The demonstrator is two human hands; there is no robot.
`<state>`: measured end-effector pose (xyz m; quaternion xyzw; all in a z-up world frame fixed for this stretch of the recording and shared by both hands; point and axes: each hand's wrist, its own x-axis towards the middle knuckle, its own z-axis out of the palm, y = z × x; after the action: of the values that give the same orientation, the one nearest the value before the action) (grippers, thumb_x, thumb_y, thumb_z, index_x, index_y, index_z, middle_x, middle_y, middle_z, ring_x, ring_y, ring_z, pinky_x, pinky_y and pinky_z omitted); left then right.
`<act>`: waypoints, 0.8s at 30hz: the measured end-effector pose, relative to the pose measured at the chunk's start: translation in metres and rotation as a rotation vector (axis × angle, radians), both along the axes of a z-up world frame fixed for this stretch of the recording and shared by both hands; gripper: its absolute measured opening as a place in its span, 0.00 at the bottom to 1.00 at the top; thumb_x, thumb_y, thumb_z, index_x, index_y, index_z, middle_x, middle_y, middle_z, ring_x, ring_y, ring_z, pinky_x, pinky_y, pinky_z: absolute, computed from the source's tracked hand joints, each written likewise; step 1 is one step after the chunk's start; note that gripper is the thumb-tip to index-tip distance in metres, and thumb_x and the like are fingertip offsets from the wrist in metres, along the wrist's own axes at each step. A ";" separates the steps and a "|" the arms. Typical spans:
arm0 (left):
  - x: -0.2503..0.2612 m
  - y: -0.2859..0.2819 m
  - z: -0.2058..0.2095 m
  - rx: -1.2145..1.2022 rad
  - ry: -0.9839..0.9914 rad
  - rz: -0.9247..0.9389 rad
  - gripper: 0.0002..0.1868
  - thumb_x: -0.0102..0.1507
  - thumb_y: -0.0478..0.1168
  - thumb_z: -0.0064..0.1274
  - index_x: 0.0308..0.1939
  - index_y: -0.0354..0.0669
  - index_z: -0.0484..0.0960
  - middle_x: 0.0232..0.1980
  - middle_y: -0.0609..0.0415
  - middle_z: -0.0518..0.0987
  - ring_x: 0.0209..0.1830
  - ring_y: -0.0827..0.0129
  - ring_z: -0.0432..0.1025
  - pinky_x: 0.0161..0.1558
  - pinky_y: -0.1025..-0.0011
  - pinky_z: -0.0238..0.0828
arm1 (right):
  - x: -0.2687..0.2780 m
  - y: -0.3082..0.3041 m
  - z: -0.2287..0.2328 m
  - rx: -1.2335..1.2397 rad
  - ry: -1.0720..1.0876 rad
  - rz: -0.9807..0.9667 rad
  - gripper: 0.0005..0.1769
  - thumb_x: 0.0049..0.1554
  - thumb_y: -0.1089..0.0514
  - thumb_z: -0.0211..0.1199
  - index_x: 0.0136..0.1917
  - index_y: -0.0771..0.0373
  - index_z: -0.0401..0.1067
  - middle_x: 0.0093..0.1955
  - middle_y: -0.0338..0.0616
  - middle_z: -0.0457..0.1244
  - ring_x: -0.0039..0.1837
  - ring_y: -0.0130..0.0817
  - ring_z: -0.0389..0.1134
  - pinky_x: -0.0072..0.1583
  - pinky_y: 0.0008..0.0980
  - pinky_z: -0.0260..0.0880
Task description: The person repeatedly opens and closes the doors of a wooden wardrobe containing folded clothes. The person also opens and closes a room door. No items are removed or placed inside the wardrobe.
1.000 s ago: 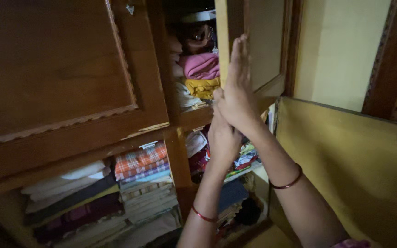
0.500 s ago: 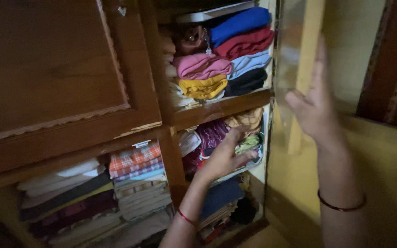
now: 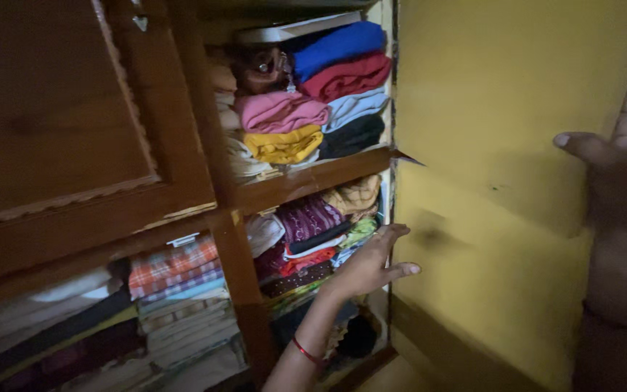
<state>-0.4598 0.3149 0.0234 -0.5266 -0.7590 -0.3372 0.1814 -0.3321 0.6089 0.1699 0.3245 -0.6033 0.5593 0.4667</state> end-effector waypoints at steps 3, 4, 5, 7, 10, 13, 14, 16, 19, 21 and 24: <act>-0.003 0.015 -0.008 0.012 -0.011 -0.022 0.43 0.63 0.60 0.56 0.70 0.30 0.66 0.73 0.36 0.69 0.74 0.46 0.64 0.72 0.58 0.60 | 0.004 0.017 0.004 0.042 0.005 -0.100 0.46 0.54 0.68 0.55 0.84 0.64 0.47 0.73 0.50 0.59 0.74 0.39 0.62 0.77 0.44 0.68; -0.004 0.020 -0.010 0.021 -0.009 -0.031 0.43 0.64 0.61 0.56 0.70 0.30 0.66 0.73 0.36 0.69 0.74 0.47 0.64 0.72 0.59 0.61 | 0.005 0.020 0.005 0.044 0.012 -0.093 0.46 0.54 0.68 0.55 0.83 0.63 0.48 0.73 0.50 0.59 0.75 0.40 0.62 0.77 0.43 0.68; -0.006 0.024 -0.012 0.014 -0.005 -0.033 0.44 0.64 0.60 0.56 0.70 0.29 0.66 0.73 0.36 0.68 0.74 0.47 0.64 0.72 0.59 0.61 | 0.006 0.024 0.005 0.046 0.020 -0.087 0.45 0.53 0.69 0.55 0.83 0.63 0.48 0.73 0.49 0.59 0.75 0.40 0.63 0.77 0.43 0.67; -0.009 0.032 -0.014 -0.002 0.004 -0.039 0.44 0.64 0.60 0.57 0.71 0.28 0.65 0.73 0.35 0.67 0.74 0.46 0.63 0.72 0.59 0.60 | 0.009 0.029 -0.002 -0.069 -0.067 -0.091 0.44 0.52 0.68 0.54 0.81 0.61 0.49 0.72 0.47 0.60 0.73 0.38 0.64 0.73 0.41 0.68; -0.011 0.041 -0.016 -0.005 -0.002 -0.031 0.44 0.63 0.60 0.58 0.70 0.27 0.65 0.73 0.35 0.68 0.74 0.46 0.64 0.72 0.59 0.60 | 0.006 0.040 -0.011 -0.160 -0.079 -0.070 0.42 0.55 0.68 0.56 0.82 0.63 0.51 0.73 0.49 0.61 0.74 0.39 0.65 0.75 0.40 0.69; -0.011 0.047 -0.015 -0.007 -0.008 -0.028 0.44 0.63 0.59 0.58 0.70 0.27 0.65 0.73 0.35 0.67 0.74 0.46 0.63 0.72 0.58 0.60 | -0.007 0.060 -0.015 -0.123 -0.068 -0.170 0.40 0.59 0.68 0.57 0.83 0.66 0.52 0.74 0.50 0.61 0.75 0.40 0.64 0.76 0.39 0.66; -0.010 0.048 -0.014 0.001 -0.006 -0.028 0.44 0.63 0.59 0.58 0.70 0.28 0.65 0.73 0.35 0.68 0.74 0.46 0.63 0.72 0.59 0.60 | -0.010 0.067 -0.016 -0.096 -0.070 -0.225 0.40 0.59 0.68 0.57 0.83 0.66 0.52 0.74 0.50 0.61 0.74 0.40 0.64 0.76 0.38 0.65; -0.009 0.051 -0.011 0.017 0.000 -0.028 0.43 0.63 0.58 0.59 0.70 0.29 0.65 0.73 0.35 0.68 0.74 0.46 0.63 0.72 0.59 0.59 | -0.016 0.078 -0.023 0.013 -0.033 -0.392 0.38 0.63 0.67 0.58 0.83 0.68 0.51 0.74 0.52 0.60 0.75 0.43 0.62 0.76 0.40 0.62; -0.007 0.054 -0.007 0.044 0.013 -0.005 0.44 0.62 0.57 0.60 0.71 0.28 0.63 0.73 0.35 0.67 0.75 0.45 0.62 0.73 0.58 0.58 | -0.015 0.082 -0.041 0.096 -0.066 -0.694 0.34 0.68 0.64 0.60 0.81 0.70 0.50 0.76 0.59 0.58 0.79 0.50 0.60 0.78 0.44 0.59; -0.004 0.054 -0.005 0.090 0.043 -0.018 0.44 0.63 0.56 0.60 0.71 0.28 0.62 0.74 0.33 0.65 0.77 0.44 0.59 0.74 0.57 0.56 | -0.016 0.074 -0.061 0.121 -0.070 -0.927 0.34 0.70 0.62 0.61 0.81 0.72 0.48 0.78 0.64 0.54 0.81 0.56 0.57 0.79 0.50 0.56; 0.000 0.056 -0.002 0.139 0.105 0.016 0.44 0.63 0.55 0.61 0.72 0.28 0.62 0.76 0.32 0.63 0.79 0.42 0.57 0.75 0.55 0.54 | -0.015 0.062 -0.099 0.187 0.077 -1.248 0.37 0.71 0.60 0.62 0.83 0.74 0.45 0.82 0.70 0.45 0.83 0.63 0.46 0.82 0.59 0.47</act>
<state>-0.4599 0.3707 0.0216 -0.5237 -0.7273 -0.3597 0.2597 -0.3467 0.6705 0.0707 -0.0293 -0.7081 0.1145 0.6962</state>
